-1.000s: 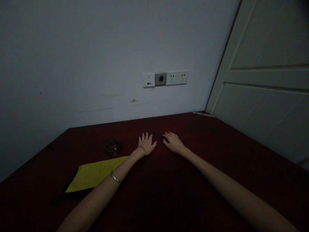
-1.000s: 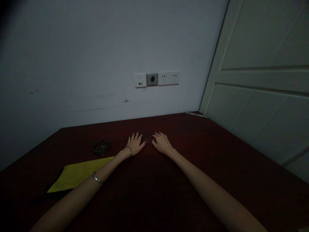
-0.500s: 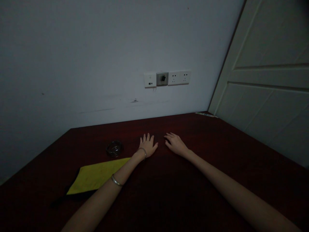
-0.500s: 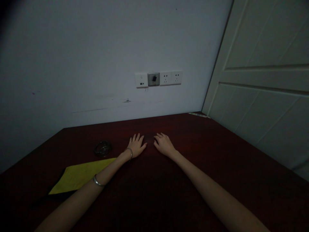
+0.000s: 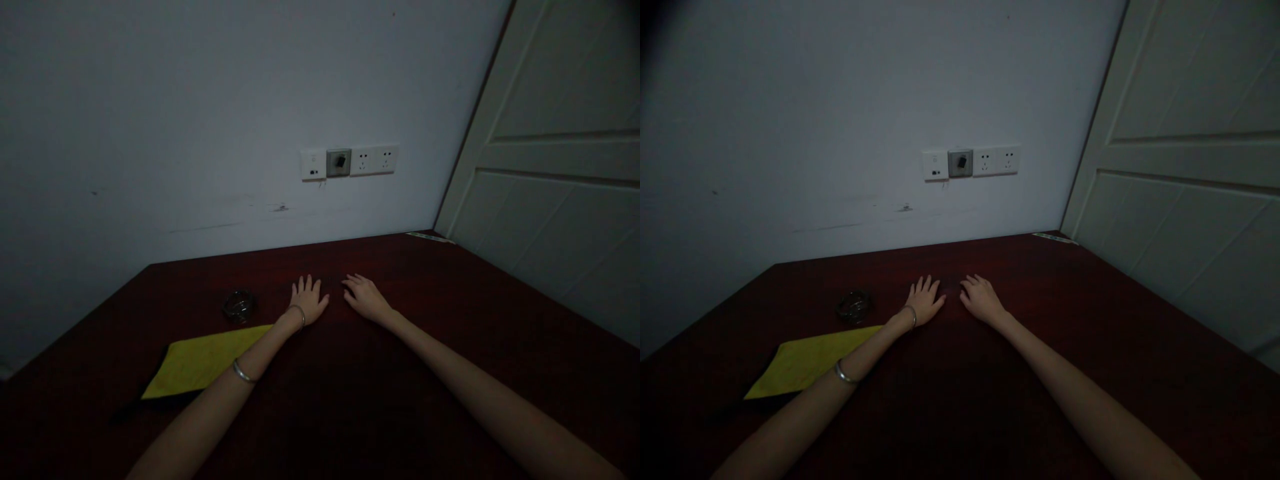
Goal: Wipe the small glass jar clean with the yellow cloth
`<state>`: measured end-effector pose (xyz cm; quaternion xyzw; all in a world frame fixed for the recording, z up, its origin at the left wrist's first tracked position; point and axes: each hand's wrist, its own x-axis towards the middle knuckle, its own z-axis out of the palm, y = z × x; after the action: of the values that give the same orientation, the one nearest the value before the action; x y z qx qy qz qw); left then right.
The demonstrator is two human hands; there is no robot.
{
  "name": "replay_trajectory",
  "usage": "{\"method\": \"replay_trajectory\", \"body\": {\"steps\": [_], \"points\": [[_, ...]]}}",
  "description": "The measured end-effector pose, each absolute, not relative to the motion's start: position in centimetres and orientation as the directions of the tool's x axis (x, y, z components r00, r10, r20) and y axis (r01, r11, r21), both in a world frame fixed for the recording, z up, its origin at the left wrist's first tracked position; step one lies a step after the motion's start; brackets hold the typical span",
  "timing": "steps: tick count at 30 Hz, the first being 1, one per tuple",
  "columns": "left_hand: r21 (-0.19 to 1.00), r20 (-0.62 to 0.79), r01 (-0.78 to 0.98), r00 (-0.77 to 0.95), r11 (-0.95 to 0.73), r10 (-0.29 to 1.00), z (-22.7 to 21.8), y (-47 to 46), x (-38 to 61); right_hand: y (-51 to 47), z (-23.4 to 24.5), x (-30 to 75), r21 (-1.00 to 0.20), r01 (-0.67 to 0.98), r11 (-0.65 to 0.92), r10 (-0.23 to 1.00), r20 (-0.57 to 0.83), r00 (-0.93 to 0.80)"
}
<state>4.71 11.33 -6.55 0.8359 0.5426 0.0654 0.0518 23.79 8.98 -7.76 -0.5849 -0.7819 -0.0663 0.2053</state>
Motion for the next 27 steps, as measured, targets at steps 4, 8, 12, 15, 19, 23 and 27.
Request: {"method": "replay_trajectory", "body": {"steps": [4, 8, 12, 15, 19, 23, 27], "points": [[0.222, 0.033, 0.894, 0.393, -0.39, 0.919, -6.2, 10.9, 4.9, 8.6, -7.5, 23.6, -0.16, 0.938, 0.308, 0.889, 0.399, -0.224], [0.325, -0.021, 0.883, 0.364, -0.338, 0.931, -4.4, 10.3, 5.1, 7.9, -7.1, 22.6, -0.203, 0.915, 0.349, 0.883, 0.399, -0.248], [0.475, 0.004, 0.786, 0.447, -0.395, 0.895, -0.2, 8.8, 4.0, 7.0, -5.8, 19.6, -0.259, 0.836, 0.485, 0.84, 0.405, -0.362], [0.547, 0.069, 0.719, 0.471, -0.428, 0.879, 3.6, 6.9, 1.4, 6.2, -4.4, 15.9, -0.3, 0.739, 0.603, 0.783, 0.401, -0.476], [0.612, 0.149, 0.649, 0.466, -0.452, 0.872, 7.9, 4.5, -4.3, 4.9, -3.1, 10.9, -0.322, 0.639, 0.699, 0.714, 0.366, -0.597], [0.507, 0.149, 0.766, 0.374, -0.395, 0.915, 9.7, 4.0, -11.7, 3.6, -3.2, 7.3, -0.328, 0.598, 0.732, 0.68, 0.288, -0.675], [0.235, 0.168, 0.906, 0.318, -0.351, 0.933, 8.9, 4.7, -19.9, 3.2, -3.6, 5.2, -0.335, 0.633, 0.698, 0.712, 0.233, -0.662]]}}
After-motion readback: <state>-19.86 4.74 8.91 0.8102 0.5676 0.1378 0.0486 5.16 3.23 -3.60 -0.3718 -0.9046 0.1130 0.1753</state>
